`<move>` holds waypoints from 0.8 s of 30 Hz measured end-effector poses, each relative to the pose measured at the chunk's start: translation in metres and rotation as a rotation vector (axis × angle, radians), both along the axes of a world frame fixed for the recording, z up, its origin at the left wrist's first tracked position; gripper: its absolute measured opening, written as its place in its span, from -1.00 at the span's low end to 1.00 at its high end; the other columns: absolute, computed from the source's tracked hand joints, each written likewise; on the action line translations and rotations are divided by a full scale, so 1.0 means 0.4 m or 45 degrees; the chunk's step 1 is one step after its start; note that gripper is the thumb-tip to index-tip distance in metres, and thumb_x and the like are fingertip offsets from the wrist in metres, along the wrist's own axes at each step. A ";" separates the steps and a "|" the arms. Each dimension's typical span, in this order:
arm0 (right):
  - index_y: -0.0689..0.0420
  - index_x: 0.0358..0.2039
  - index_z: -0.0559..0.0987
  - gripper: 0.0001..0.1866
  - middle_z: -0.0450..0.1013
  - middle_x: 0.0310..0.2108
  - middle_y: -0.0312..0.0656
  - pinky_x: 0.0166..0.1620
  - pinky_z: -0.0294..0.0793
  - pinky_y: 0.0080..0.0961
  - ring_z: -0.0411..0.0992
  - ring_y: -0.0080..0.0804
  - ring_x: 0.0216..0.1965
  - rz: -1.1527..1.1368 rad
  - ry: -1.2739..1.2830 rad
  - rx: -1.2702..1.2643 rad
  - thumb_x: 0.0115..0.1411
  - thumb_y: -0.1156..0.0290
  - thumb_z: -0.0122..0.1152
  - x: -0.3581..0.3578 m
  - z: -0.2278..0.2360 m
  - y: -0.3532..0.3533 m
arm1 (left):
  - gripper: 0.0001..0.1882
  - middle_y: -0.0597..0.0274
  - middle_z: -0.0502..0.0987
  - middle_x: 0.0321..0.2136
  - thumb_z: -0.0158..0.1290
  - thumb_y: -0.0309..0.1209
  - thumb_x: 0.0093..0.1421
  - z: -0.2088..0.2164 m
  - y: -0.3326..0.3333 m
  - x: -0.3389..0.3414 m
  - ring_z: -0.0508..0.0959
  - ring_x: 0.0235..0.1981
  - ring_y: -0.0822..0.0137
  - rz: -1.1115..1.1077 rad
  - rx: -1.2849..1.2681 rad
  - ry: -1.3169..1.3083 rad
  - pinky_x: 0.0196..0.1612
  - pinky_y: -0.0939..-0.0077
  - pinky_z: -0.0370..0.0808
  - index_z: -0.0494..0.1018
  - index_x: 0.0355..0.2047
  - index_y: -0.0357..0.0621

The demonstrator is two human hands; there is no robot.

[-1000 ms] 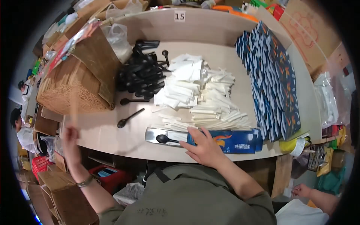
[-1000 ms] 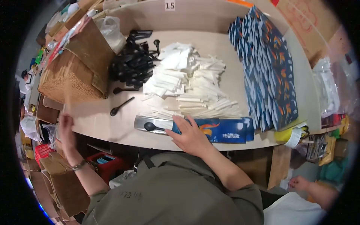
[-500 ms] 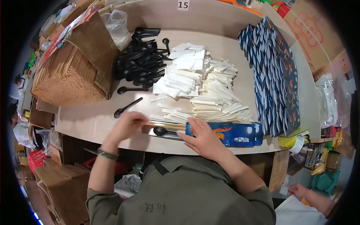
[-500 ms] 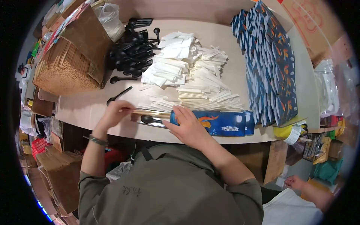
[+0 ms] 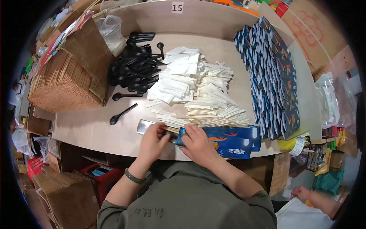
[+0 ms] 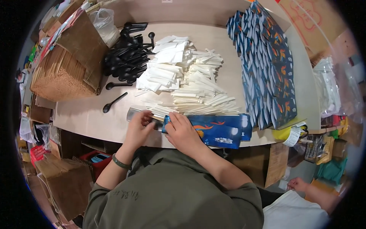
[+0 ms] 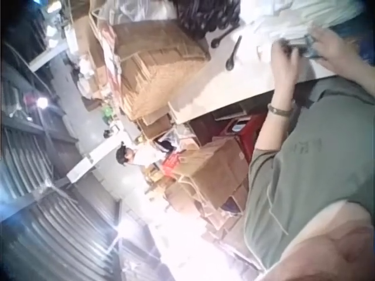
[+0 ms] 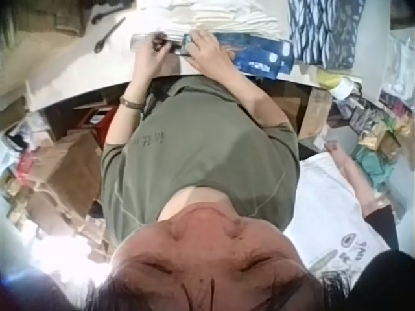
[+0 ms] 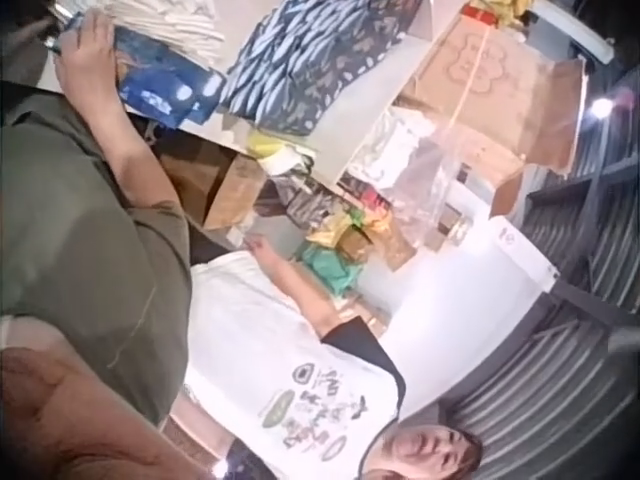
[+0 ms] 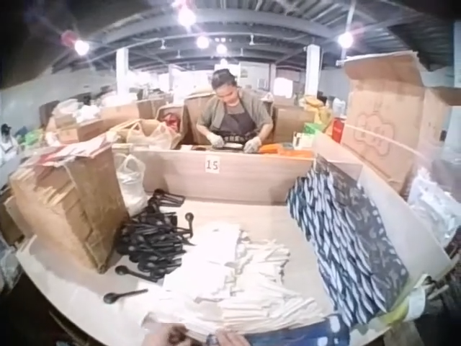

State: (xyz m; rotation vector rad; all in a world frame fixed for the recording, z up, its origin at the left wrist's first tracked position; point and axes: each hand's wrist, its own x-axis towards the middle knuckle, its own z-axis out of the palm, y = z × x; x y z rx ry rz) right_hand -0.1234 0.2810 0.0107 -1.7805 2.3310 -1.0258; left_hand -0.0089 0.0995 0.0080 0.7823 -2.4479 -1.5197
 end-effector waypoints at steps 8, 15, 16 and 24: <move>0.25 -0.29 0.49 -0.82 0.44 -0.17 0.08 -0.08 0.45 -0.04 0.43 0.09 -0.12 0.006 -0.154 -0.200 0.12 0.43 0.15 0.002 -0.068 -0.020 | -0.47 0.09 0.47 0.00 0.16 -0.53 0.21 0.039 0.026 -0.009 0.50 0.02 0.35 -0.346 0.521 -0.047 0.05 0.41 0.49 0.28 0.18 -0.24; 0.15 -0.42 0.53 -0.82 0.38 -0.35 -0.04 -0.26 0.43 -0.18 0.43 -0.08 -0.27 0.075 0.133 -0.314 0.01 0.31 0.18 0.044 0.008 -0.036 | -0.16 0.00 0.44 -0.19 0.41 -0.30 -0.31 0.015 -0.038 0.050 0.44 -0.12 -0.08 -0.542 -1.220 0.345 -0.01 0.02 0.38 0.37 0.06 -0.17; 0.21 -0.49 0.53 -0.82 0.40 -0.39 -0.01 -0.28 0.45 -0.13 0.45 -0.03 -0.31 0.128 0.210 -0.374 -0.01 0.34 0.18 0.035 0.047 -0.035 | -0.28 0.06 0.43 -0.31 0.40 -0.34 -0.31 -0.015 -0.070 0.050 0.45 -0.23 -0.05 -0.496 -1.230 0.333 -0.12 0.06 0.38 0.38 -0.07 -0.15; 0.10 -0.53 0.55 -0.79 0.51 -0.29 -0.01 -0.16 0.44 -0.08 0.48 0.02 -0.20 -0.215 0.584 -0.008 -0.01 0.24 0.32 -0.458 0.359 0.160 | -0.60 0.30 0.48 -0.49 0.33 -0.45 -0.12 0.086 -0.063 0.004 0.46 -0.45 0.44 -0.079 -0.248 -0.033 -0.37 0.45 0.40 0.41 -0.28 -0.19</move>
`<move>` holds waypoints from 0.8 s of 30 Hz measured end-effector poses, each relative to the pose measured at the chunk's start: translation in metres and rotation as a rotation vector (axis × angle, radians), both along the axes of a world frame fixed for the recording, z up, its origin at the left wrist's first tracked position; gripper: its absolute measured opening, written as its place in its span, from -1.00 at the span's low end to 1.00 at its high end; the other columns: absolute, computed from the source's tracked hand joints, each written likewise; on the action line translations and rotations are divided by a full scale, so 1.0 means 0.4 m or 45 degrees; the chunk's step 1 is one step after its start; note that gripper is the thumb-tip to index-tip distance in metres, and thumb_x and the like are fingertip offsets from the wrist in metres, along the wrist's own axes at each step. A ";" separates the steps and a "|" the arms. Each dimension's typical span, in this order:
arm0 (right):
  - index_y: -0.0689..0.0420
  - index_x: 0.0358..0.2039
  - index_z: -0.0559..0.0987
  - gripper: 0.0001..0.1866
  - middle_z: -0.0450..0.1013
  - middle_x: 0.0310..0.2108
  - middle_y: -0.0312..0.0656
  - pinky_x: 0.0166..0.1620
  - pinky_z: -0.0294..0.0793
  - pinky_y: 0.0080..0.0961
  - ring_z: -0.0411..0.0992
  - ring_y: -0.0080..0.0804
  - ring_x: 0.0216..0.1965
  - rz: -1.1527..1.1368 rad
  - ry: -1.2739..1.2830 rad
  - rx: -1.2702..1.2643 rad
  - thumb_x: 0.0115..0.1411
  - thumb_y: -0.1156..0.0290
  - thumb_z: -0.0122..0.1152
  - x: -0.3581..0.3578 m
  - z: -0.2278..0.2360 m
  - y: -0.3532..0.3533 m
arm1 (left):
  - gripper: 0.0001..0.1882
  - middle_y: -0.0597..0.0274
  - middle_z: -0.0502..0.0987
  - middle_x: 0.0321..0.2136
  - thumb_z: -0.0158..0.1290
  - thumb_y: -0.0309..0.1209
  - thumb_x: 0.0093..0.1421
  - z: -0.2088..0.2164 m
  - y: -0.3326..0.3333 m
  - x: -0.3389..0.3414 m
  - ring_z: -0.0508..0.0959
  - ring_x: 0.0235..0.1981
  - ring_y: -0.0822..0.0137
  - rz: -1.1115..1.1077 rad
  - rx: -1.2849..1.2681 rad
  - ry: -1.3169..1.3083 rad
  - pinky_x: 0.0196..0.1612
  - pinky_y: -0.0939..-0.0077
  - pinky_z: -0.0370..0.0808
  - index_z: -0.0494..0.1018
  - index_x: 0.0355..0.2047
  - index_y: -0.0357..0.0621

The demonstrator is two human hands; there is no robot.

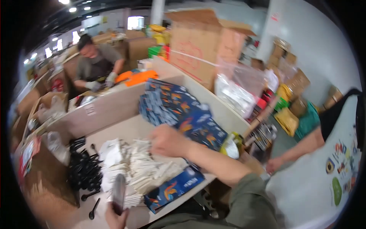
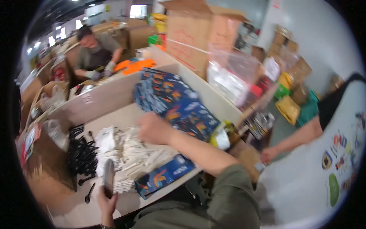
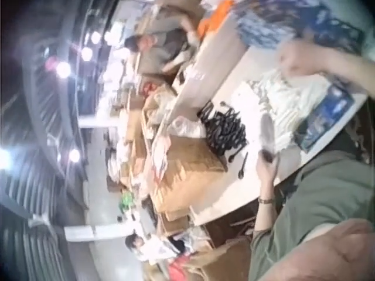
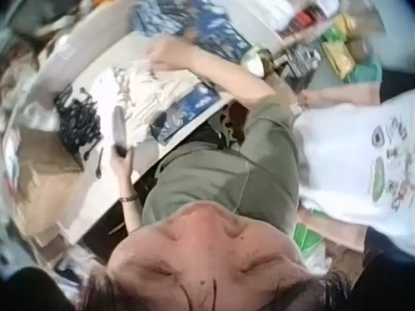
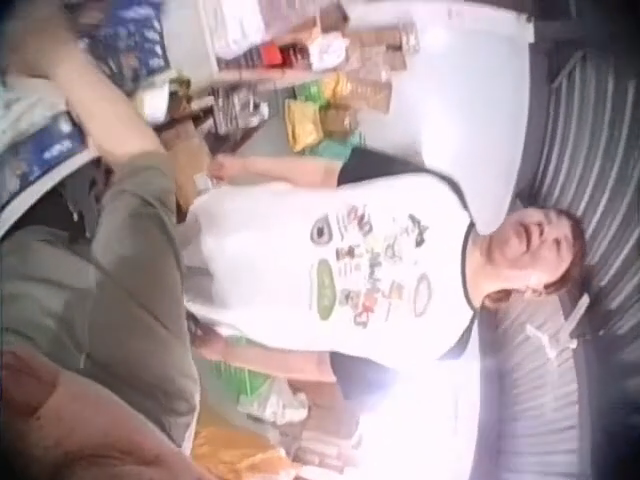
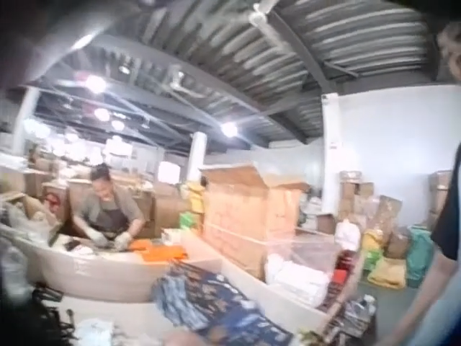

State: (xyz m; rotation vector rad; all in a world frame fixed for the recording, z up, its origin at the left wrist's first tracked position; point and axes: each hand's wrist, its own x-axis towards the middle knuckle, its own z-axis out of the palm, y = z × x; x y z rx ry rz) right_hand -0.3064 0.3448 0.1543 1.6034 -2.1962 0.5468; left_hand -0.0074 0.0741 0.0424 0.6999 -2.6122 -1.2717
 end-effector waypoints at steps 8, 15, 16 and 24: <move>0.25 -0.14 0.52 -0.56 0.35 0.09 0.13 0.16 0.35 -0.17 0.34 0.09 0.11 0.568 -0.564 0.424 0.02 0.25 0.31 0.302 -0.279 -0.016 | -0.49 -0.09 0.36 0.12 0.28 -0.30 0.00 -0.061 0.178 -0.032 0.37 0.14 0.18 -1.012 0.495 0.058 0.19 0.28 0.32 0.43 -0.07 -0.30; 0.17 -0.36 0.60 -0.54 0.55 -0.27 0.09 -0.11 0.53 -0.14 0.55 -0.02 -0.19 0.097 -0.436 0.381 0.19 -0.05 0.19 0.395 -0.293 -0.076 | -0.52 -0.07 0.56 -0.36 0.27 -0.16 -0.03 -0.013 0.111 0.004 0.58 -0.30 -0.07 -0.443 0.311 -0.328 -0.22 0.16 0.51 0.43 -0.21 -0.22; 0.17 -0.38 0.59 -0.50 0.55 -0.34 0.09 -0.16 0.52 -0.08 0.55 0.04 -0.25 -0.093 -0.682 0.498 0.21 -0.10 0.15 0.391 -0.281 -0.094 | -0.48 -0.09 0.56 -0.33 0.28 -0.13 -0.04 -0.047 0.100 0.020 0.59 -0.30 -0.12 -0.261 0.077 -0.371 -0.24 0.10 0.52 0.42 -0.19 -0.20; 0.19 -0.34 0.55 -0.76 0.55 -0.47 0.04 -0.31 0.51 -0.03 0.55 0.08 -0.38 -0.321 -0.857 0.533 0.21 0.26 0.13 0.407 -0.304 -0.137 | -0.27 0.00 0.49 -0.20 0.38 -0.35 -0.15 -0.036 0.083 0.085 0.54 -0.19 -0.06 -0.194 -0.283 -0.077 -0.15 0.17 0.53 0.36 0.08 -0.13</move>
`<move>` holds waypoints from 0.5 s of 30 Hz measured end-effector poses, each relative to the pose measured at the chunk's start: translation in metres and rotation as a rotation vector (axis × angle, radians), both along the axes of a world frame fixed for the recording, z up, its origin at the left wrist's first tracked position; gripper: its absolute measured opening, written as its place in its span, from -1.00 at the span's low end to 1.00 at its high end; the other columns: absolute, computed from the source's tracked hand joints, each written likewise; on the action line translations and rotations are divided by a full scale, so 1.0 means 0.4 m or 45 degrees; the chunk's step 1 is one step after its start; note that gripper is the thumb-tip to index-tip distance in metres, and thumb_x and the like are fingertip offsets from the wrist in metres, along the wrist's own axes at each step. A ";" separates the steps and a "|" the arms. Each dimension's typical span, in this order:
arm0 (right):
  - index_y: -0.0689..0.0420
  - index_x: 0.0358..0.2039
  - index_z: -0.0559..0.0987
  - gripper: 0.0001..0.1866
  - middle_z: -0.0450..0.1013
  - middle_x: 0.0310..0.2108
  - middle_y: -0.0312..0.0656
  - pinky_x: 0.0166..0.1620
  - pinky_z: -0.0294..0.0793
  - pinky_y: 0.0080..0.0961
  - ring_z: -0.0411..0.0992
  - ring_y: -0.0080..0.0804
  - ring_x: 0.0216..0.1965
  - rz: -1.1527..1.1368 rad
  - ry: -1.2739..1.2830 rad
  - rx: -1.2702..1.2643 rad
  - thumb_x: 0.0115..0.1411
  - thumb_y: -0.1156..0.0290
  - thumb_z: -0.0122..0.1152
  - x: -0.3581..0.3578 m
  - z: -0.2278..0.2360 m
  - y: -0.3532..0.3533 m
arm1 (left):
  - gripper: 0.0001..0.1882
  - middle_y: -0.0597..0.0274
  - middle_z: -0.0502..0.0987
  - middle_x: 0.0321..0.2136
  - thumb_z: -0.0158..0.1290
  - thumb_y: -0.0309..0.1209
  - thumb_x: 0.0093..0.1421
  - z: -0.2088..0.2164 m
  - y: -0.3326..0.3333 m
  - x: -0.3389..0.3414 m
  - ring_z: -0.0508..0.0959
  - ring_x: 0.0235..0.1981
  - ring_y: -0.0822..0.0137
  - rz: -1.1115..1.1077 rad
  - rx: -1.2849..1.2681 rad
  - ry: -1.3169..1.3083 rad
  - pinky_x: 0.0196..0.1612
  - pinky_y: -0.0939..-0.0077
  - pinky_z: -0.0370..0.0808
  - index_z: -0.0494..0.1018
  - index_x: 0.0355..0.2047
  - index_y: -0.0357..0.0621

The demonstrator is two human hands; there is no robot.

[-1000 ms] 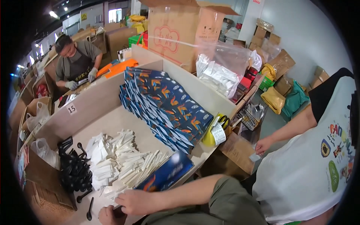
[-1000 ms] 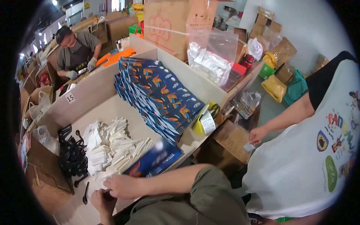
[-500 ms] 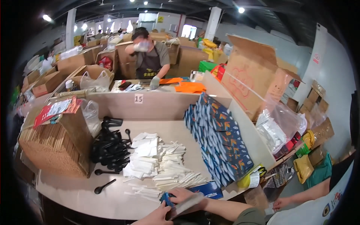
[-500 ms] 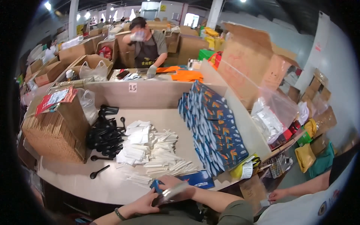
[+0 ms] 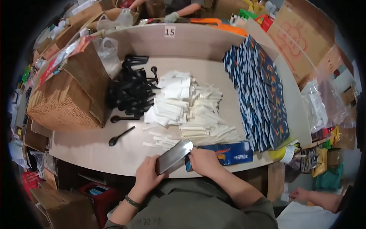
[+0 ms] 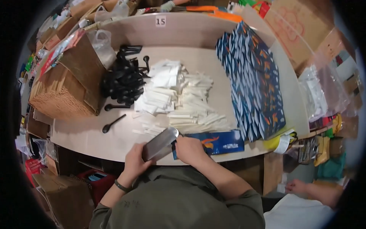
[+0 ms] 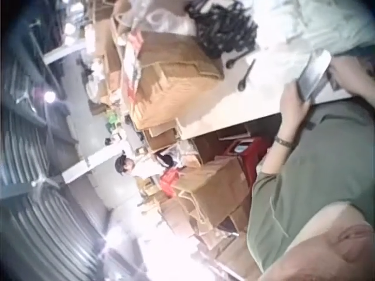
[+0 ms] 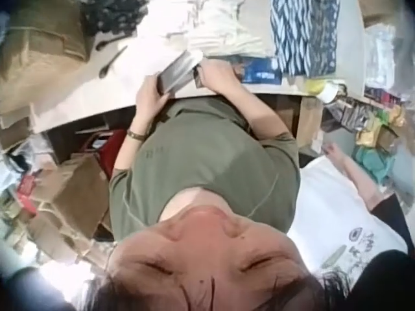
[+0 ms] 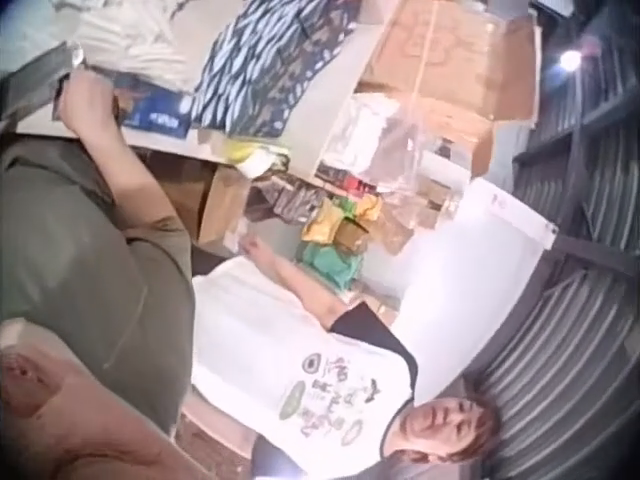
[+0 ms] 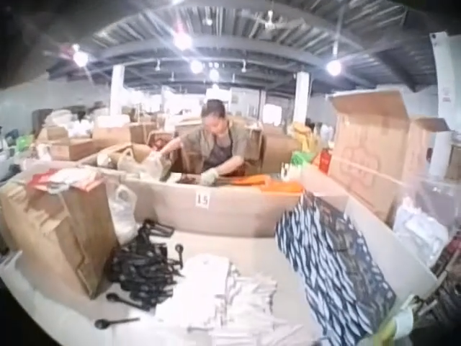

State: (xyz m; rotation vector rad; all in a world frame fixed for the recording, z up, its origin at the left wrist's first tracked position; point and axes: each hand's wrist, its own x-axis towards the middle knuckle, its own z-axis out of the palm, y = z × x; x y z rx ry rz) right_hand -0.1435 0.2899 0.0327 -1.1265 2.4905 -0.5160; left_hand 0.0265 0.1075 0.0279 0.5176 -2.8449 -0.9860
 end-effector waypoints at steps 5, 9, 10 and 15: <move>0.18 -0.41 0.57 -0.78 0.55 -0.49 0.02 -0.32 0.50 0.00 0.56 0.06 -0.40 -0.097 -0.152 -0.057 0.13 0.28 0.11 -0.017 -0.017 0.001 | -0.24 0.02 0.50 -0.22 0.39 -0.30 -0.09 0.010 -0.044 0.016 0.55 -0.22 -0.04 -0.158 -0.037 -0.110 -0.18 0.19 0.54 0.34 0.14 -0.09; 0.15 -0.46 0.60 -0.76 0.54 -0.53 0.01 -0.33 0.51 -0.02 0.55 0.05 -0.41 -0.234 -0.204 -0.044 0.07 0.24 0.12 0.018 -0.038 -0.023 | -0.19 0.09 0.51 -0.27 0.40 -0.13 -0.09 0.055 -0.088 -0.011 0.58 -0.25 -0.01 -0.398 -0.123 -0.213 -0.23 0.20 0.53 0.35 0.16 -0.05; 0.15 -0.47 0.59 -0.76 0.54 -0.53 0.01 -0.33 0.51 -0.02 0.55 0.06 -0.41 -0.175 -0.230 -0.088 0.07 0.24 0.12 0.039 -0.039 -0.038 | -0.19 0.09 0.51 -0.27 0.40 -0.13 -0.09 0.061 -0.081 -0.030 0.58 -0.25 -0.01 -0.397 -0.118 -0.211 -0.23 0.20 0.53 0.35 0.16 -0.05; 0.15 -0.46 0.60 -0.77 0.54 -0.51 0.04 -0.31 0.52 -0.02 0.54 0.09 -0.41 -0.100 -0.324 -0.324 0.11 0.24 0.13 -0.001 -0.004 -0.045 | -0.15 -0.01 0.48 -0.03 0.38 -0.01 -0.08 0.027 -0.082 -0.123 0.50 -0.02 -0.06 -0.688 -0.081 0.219 0.03 0.16 0.47 0.36 0.16 -0.13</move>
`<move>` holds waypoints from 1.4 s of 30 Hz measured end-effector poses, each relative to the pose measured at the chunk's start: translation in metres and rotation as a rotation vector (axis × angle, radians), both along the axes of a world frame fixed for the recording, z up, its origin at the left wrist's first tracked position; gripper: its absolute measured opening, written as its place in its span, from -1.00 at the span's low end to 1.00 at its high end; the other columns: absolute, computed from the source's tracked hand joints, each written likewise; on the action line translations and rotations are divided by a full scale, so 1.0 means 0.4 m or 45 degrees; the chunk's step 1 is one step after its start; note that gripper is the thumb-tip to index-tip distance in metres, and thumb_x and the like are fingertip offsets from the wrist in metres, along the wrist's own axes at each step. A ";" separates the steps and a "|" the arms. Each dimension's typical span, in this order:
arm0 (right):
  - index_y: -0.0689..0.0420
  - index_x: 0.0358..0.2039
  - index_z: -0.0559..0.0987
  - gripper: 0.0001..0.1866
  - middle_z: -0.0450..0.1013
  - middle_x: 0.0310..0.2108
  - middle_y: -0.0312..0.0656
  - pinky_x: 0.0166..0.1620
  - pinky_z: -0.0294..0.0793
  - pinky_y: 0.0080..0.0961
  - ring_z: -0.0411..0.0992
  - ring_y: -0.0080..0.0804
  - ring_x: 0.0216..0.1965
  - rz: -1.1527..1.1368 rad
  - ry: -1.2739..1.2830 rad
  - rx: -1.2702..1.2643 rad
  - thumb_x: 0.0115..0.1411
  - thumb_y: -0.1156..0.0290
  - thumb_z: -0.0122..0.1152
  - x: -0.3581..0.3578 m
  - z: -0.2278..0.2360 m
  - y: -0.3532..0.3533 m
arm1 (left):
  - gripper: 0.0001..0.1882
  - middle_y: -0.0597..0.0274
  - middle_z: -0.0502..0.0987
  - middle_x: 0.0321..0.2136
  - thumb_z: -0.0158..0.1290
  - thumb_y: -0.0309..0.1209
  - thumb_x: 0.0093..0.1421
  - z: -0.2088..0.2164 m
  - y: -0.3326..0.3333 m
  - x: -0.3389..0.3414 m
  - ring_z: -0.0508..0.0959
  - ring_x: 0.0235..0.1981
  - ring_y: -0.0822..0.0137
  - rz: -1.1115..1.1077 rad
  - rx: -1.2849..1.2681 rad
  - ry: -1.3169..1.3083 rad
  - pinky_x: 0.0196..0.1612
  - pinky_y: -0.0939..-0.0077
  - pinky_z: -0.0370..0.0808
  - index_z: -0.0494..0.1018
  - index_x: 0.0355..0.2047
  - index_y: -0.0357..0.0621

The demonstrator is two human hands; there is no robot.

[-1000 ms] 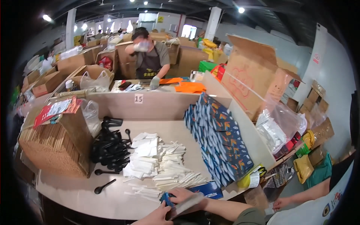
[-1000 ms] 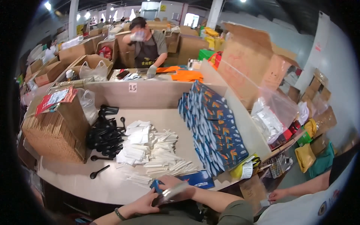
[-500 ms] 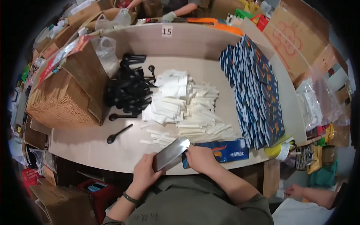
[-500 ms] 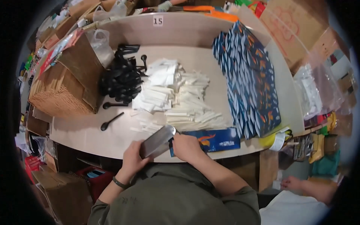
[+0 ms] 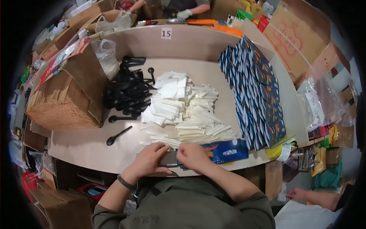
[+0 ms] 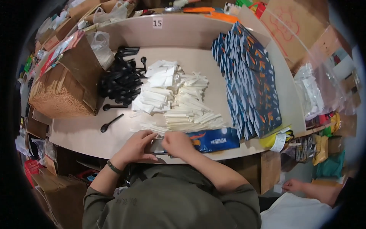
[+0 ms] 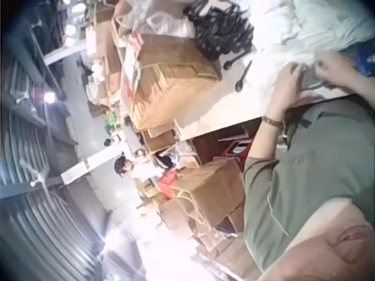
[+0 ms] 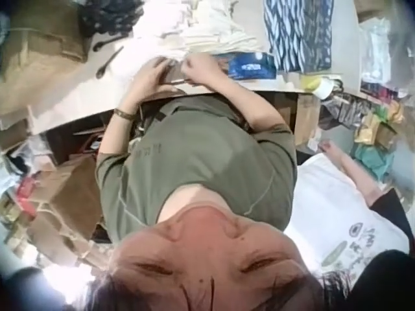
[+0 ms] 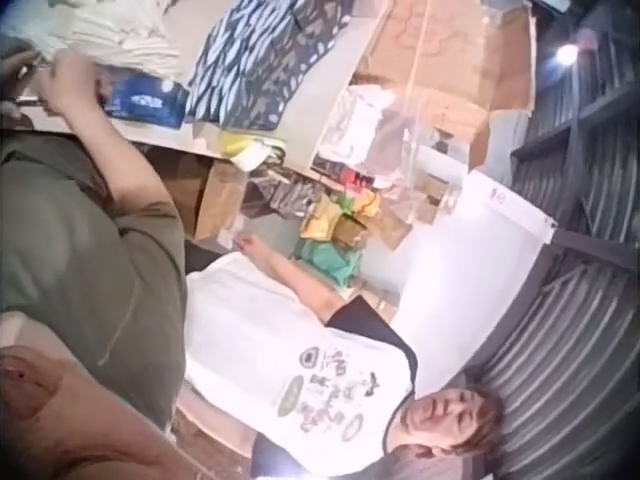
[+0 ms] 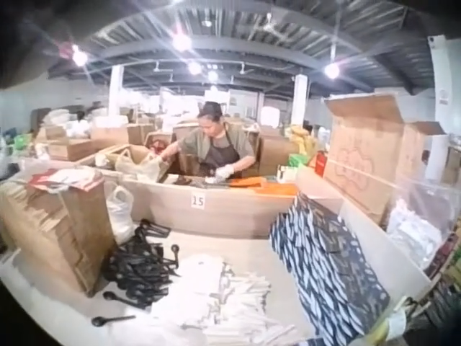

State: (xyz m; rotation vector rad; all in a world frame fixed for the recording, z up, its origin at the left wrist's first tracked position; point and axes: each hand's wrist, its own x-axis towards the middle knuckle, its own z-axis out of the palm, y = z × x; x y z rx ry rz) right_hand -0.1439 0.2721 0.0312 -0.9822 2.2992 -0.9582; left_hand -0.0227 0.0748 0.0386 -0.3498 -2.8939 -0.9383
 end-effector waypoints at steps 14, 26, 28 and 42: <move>0.17 -0.42 0.55 -0.76 0.53 -0.38 -0.01 -0.22 0.50 -0.17 0.51 0.03 -0.30 -0.457 0.511 0.071 0.07 0.27 0.34 -0.317 -0.053 0.135 | -0.90 0.23 0.55 -0.38 0.21 -0.42 0.04 -0.034 -0.115 -0.398 0.54 -0.24 0.10 0.487 -0.416 0.234 -0.07 0.22 0.44 0.55 -0.40 -0.07; 0.18 -0.25 0.56 -0.78 0.52 -0.32 0.02 -0.13 0.43 -0.06 0.45 0.14 -0.18 -0.594 0.701 0.139 0.31 0.35 -0.02 -0.290 0.039 0.191 | -0.64 0.05 0.57 -0.09 0.31 -0.46 0.00 -0.027 -0.133 -0.035 0.53 -0.03 -0.01 0.735 -0.227 0.386 0.03 0.17 0.47 0.55 -0.15 -0.19; 0.29 -0.18 0.54 -0.73 0.49 -0.22 0.10 -0.01 0.43 -0.08 0.45 0.07 -0.13 -0.365 0.837 -0.265 0.31 0.40 -0.09 -0.299 -0.064 0.174 | -0.60 -0.05 0.54 -0.05 0.20 -0.60 0.03 -0.060 -0.220 0.018 0.52 0.01 -0.07 0.837 -0.236 0.415 0.08 0.19 0.47 0.53 -0.06 -0.22; 0.15 -0.09 0.40 -0.84 0.46 -0.26 -0.15 -0.06 0.46 -0.38 0.49 -0.32 -0.18 -0.921 0.766 -0.781 0.34 0.45 0.02 -0.273 0.215 0.352 | -0.75 -0.03 0.45 -0.20 -0.09 -0.62 0.26 -0.195 -0.263 0.077 0.49 -0.16 -0.01 1.064 -0.056 0.432 -0.02 0.28 0.45 0.43 -0.06 -0.34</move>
